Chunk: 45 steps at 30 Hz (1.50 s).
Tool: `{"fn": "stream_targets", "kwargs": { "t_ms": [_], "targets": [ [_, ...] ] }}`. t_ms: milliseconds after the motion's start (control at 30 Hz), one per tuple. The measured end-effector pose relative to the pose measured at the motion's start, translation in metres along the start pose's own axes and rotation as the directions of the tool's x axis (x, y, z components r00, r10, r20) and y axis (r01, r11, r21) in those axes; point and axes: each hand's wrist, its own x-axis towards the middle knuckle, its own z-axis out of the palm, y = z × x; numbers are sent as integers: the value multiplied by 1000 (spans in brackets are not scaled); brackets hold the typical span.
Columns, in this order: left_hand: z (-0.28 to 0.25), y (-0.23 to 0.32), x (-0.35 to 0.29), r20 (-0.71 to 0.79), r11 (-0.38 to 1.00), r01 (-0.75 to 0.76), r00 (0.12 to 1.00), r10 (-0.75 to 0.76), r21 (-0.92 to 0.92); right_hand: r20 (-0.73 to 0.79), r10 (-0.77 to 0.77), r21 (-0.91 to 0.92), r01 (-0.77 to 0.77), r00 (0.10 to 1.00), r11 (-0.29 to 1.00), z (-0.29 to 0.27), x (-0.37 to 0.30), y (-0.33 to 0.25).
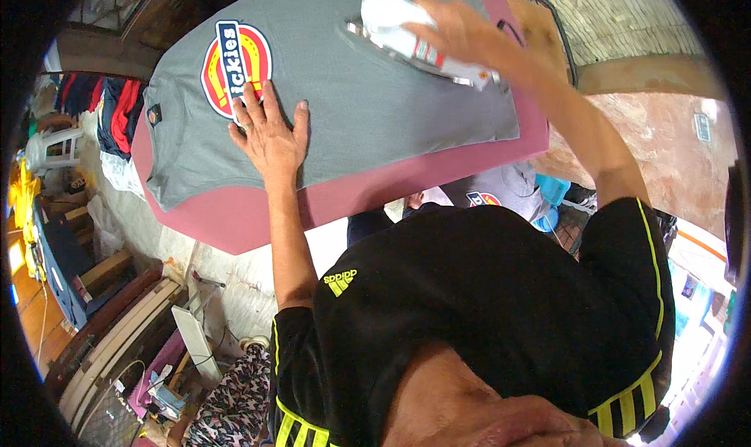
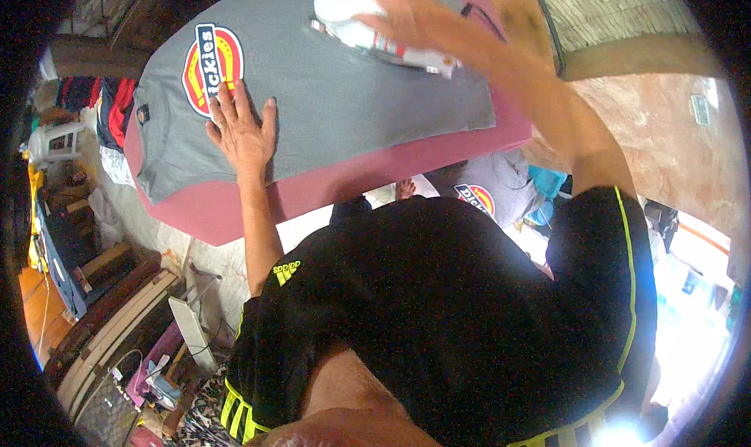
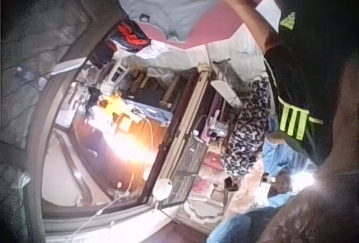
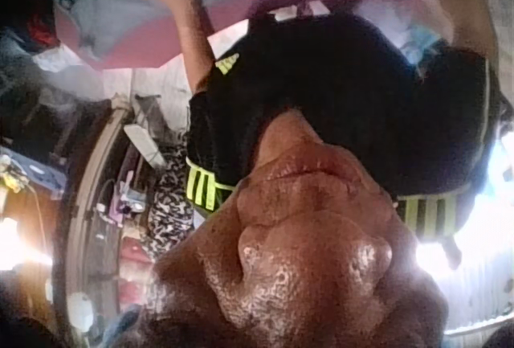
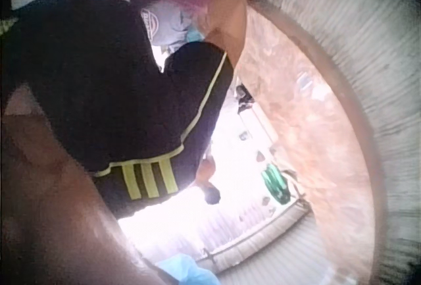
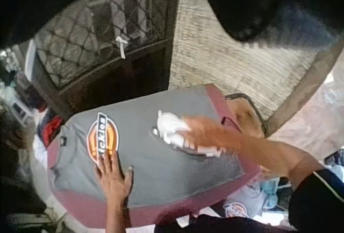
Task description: The person irons a gray Dickies t-shirt on a pink ironing board. They smooth the fabric with their hands, use a white iron to press the front and back, and flip the shirt over to iron the other side. The person also adjusts the shirt's position multiple times to ensure even pressing.
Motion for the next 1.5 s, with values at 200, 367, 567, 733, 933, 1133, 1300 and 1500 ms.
{"fn": "stream_targets", "kwargs": {
  "t_ms": [200,367,567,733,933,1133,1300,1500],
  "targets": [
    [0,8,2,-13,999,-20,1000,20,30,180,-50,32,44,982,999,-36,-86,10],
    [-3,6,-2,13,998,-13,1000,12,65,-140,-196,-197,167,971,966,-40,-34,95],
    [-3,12,3,19,998,-4,1000,3,66,-53,307,185,-292,950,938,-81,44,126],
    [-2,7,4,23,999,18,1000,-19,51,-86,458,174,-440,885,881,-64,50,111],
    [0,2,0,20,999,14,1000,-15,49,-282,67,43,-57,957,997,-23,-57,88],
    [1,6,2,-21,999,-5,1000,6,34,-19,-41,96,43,999,994,-48,-177,54],
    [11,2,3,-52,998,-17,998,20,66,-30,-143,69,145,989,987,-43,-149,66],
    [-2,4,-19,-25,994,64,998,-62,93,51,-236,89,231,970,969,-30,-94,29]
  ]
}}
